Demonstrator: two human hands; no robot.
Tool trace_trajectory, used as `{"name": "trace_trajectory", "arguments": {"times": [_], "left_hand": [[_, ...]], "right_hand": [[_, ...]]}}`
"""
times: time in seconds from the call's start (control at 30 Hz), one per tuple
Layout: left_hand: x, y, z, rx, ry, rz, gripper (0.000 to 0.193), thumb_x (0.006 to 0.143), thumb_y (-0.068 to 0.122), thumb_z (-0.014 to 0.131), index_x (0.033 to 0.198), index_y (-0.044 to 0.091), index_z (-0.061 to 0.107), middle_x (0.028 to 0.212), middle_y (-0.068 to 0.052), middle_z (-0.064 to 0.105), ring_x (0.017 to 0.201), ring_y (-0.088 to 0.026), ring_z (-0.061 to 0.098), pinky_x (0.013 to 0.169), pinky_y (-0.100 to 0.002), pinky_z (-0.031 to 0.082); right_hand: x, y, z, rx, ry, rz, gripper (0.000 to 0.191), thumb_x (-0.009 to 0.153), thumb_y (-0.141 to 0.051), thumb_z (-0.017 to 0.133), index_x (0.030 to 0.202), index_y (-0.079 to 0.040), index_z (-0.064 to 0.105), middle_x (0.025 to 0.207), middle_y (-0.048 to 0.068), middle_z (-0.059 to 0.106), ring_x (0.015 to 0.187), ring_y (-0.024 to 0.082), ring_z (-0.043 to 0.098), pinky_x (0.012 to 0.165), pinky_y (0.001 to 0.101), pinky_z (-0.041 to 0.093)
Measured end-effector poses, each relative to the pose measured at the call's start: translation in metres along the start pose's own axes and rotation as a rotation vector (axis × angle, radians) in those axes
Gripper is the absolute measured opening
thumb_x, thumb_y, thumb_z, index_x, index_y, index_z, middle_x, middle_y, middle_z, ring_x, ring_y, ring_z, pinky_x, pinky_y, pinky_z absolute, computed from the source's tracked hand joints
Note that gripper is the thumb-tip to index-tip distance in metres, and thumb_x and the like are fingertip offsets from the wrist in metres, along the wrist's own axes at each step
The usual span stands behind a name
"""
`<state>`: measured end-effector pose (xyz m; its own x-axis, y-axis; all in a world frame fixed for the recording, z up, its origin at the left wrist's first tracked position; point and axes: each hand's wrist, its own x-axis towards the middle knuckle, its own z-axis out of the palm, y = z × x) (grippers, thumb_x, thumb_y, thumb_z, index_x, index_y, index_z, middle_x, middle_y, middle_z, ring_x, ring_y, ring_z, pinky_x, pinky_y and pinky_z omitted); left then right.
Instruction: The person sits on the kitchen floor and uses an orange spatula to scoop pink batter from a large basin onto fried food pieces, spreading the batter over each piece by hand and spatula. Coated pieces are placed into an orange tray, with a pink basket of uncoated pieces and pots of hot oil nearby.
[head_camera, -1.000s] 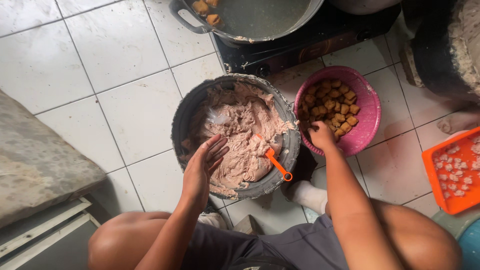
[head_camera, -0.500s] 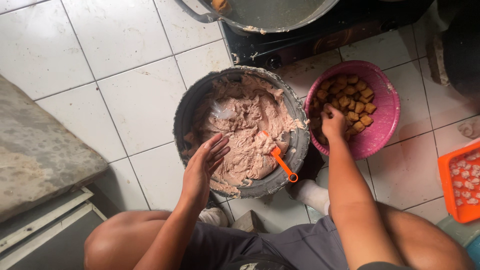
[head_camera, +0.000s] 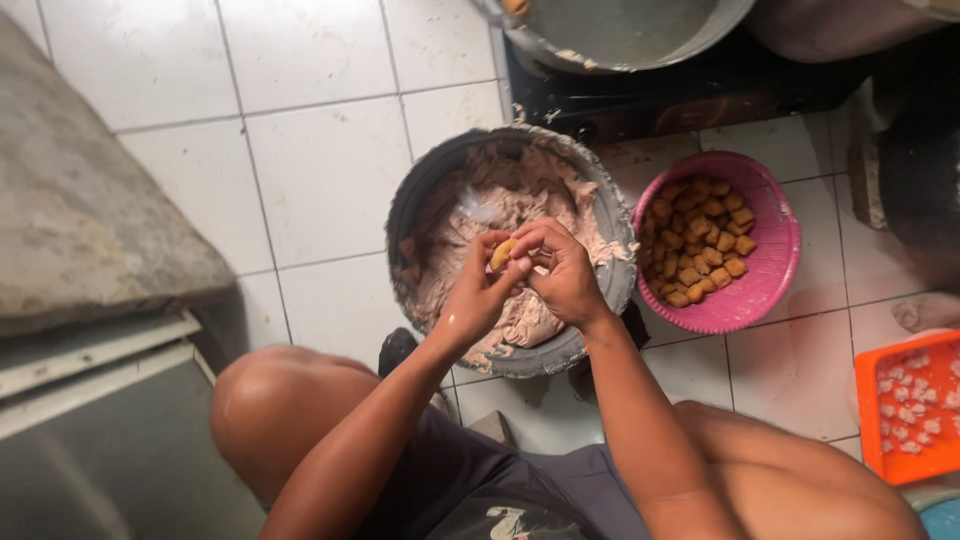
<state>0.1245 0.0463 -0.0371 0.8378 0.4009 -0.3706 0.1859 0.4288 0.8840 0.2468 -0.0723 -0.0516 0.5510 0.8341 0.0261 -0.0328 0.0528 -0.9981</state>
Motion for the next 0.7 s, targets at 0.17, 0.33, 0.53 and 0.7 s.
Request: {"name": "trace_trajectory", "arguments": {"times": [0.17,0.33,0.53,0.7], "left_hand": [[-0.015,-0.001,-0.022,-0.054,0.147,0.135,0.026,0.102,0.021,0.065,0.120,0.002,0.063,0.108,-0.007,0.071,0.093,-0.011,0.070,0.081,-0.027,0.064],[-0.028,0.017,-0.037,-0.117,0.224,0.065,0.019,0.097,0.020,0.068,0.101,0.003,0.061,0.096,-0.005,0.072,0.081,-0.010,0.073,0.074,-0.027,0.064],[-0.029,0.022,-0.033,-0.043,0.184,0.085,0.029,0.097,0.026,0.073,0.086,0.005,0.055,0.087,-0.003,0.071,0.077,-0.007,0.071,0.065,-0.024,0.060],[-0.024,0.009,-0.026,-0.017,0.165,0.051,0.033,0.098,0.034,0.068,0.081,0.007,0.061,0.080,0.001,0.071,0.071,-0.004,0.066,0.062,-0.023,0.057]], "right_hand": [[-0.019,0.002,0.009,-0.188,0.109,-0.063,0.028,0.093,0.001,0.072,0.120,-0.003,0.066,0.128,0.010,0.063,0.115,0.017,0.062,0.097,0.0315,0.054],[-0.061,0.033,-0.014,-1.086,0.270,0.350,0.026,0.092,-0.019,0.079,0.113,-0.006,0.070,0.110,0.015,0.074,0.104,0.030,0.071,0.091,0.0431,0.056],[-0.098,0.077,0.000,-1.216,0.114,0.887,0.038,0.092,-0.030,0.073,0.124,-0.011,0.062,0.106,0.019,0.071,0.097,0.038,0.066,0.080,0.0477,0.052],[-0.095,0.082,0.011,0.135,0.442,0.885,0.009,0.098,-0.012,0.054,0.106,-0.008,0.054,0.083,0.004,0.062,0.063,0.015,0.056,0.054,0.0311,0.045]]}}
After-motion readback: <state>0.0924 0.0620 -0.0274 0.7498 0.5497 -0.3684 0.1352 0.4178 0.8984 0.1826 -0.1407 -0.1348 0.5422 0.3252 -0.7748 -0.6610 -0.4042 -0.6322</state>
